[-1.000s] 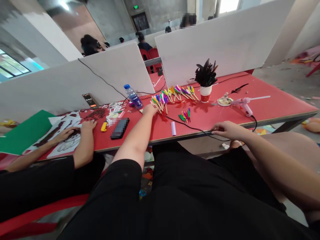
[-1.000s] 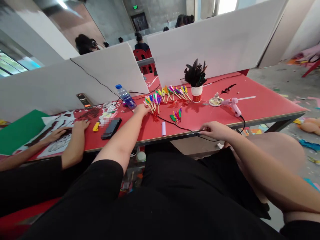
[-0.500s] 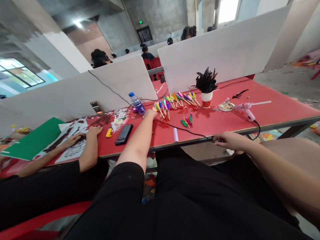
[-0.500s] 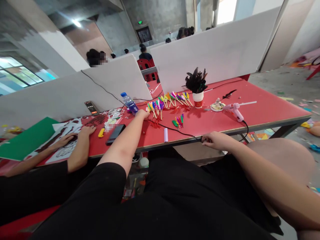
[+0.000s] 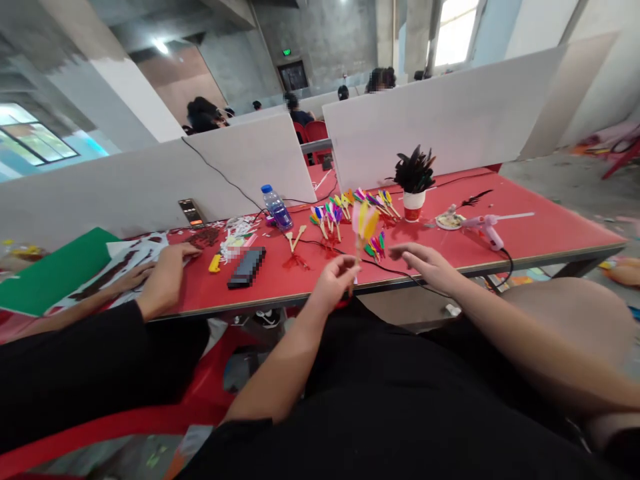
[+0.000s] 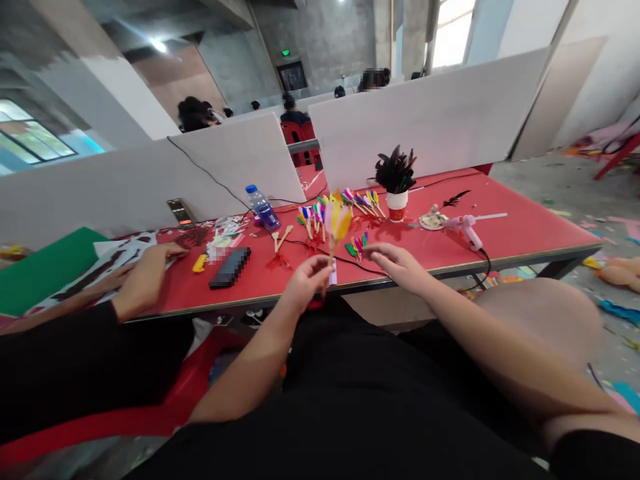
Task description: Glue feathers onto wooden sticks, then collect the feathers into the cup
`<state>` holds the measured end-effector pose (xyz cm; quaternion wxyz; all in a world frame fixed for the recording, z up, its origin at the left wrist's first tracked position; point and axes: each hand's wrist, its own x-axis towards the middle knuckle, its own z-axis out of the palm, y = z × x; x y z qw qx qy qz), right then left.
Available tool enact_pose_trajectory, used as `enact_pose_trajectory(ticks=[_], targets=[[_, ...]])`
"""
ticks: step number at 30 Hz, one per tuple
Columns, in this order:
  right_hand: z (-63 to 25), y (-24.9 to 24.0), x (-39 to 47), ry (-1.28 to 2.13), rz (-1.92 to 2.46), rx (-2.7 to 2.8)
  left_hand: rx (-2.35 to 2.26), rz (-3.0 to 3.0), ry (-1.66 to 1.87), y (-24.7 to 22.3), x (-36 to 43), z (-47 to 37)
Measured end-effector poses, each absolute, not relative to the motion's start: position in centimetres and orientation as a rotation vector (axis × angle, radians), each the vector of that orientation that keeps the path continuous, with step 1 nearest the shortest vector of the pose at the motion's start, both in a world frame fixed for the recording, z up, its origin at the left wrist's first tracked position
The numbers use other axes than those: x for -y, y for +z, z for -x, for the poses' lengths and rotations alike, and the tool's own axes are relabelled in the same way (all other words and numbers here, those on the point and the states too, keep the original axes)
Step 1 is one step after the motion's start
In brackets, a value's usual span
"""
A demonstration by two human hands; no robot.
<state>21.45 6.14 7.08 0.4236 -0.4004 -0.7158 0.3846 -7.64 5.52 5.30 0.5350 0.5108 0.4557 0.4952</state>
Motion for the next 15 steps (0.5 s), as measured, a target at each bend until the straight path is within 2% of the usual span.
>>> enact_pose_trajectory(ticks=[3,7,15], targets=[[-19.1,8.1,-6.3,1.16,0.829,1.536,-0.961,-1.35,1.06,4.5,-1.8,3.6],[-18.8,8.2,-5.8,1.372,0.736,1.372,-0.96,-1.469,0.955,4.8,-0.8,2.0],[-20.1,8.5,-4.8,1.428,0.706,1.339,-0.878,-1.524,0.998,3.6,-1.7,-0.7]])
